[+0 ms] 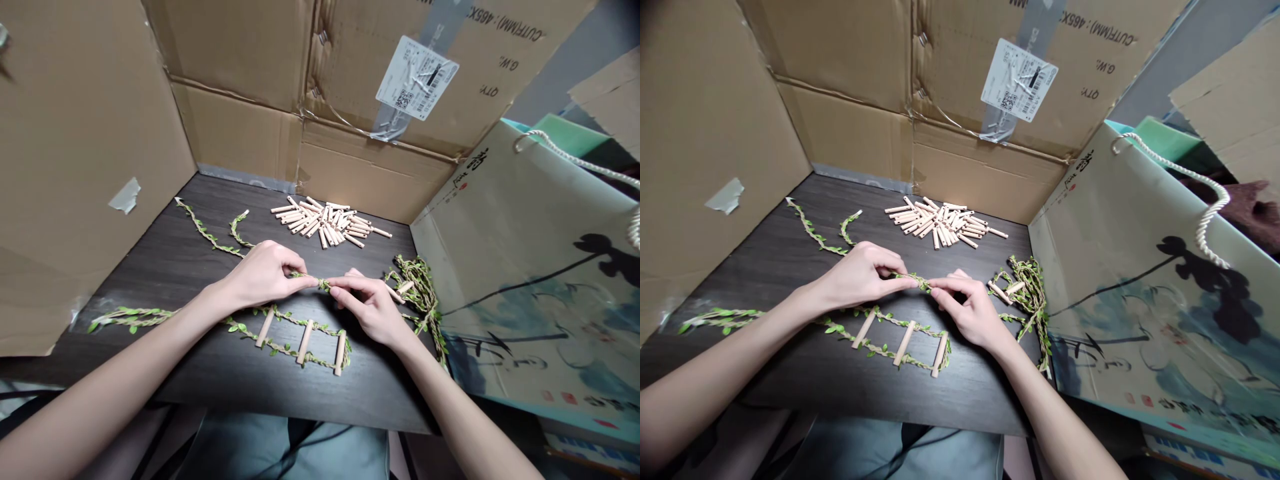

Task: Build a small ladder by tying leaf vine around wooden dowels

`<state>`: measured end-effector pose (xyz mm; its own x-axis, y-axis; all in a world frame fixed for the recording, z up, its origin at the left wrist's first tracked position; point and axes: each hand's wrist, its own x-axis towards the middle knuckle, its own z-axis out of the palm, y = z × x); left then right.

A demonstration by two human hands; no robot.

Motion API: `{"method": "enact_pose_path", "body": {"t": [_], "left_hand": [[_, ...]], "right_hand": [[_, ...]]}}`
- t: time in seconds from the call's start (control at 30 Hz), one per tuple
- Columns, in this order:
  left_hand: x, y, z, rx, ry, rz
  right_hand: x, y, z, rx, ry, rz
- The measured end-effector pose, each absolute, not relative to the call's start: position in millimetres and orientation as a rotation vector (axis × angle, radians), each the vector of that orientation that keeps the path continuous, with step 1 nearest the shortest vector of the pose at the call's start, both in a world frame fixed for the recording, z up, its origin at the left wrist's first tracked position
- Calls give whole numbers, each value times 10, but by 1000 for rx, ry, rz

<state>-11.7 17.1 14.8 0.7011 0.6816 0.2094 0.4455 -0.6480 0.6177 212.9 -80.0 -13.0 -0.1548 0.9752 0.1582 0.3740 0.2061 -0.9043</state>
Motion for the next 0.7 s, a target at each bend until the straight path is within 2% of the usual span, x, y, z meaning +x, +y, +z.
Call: {"method": "enact_pose_path", "body": {"t": [0.3,0.53,0.7], "left_hand": [[-125,202,88,2477,894,609],[-112,138,76,2679,715,304],[-68,34,114,2552,708,179]], "right_hand": [[2135,-801,-161,-1274,-1713,883],[2062,-836,-192,-1415,-1889,570],[2027,-876,-173,-1432,-2036,349]]}}
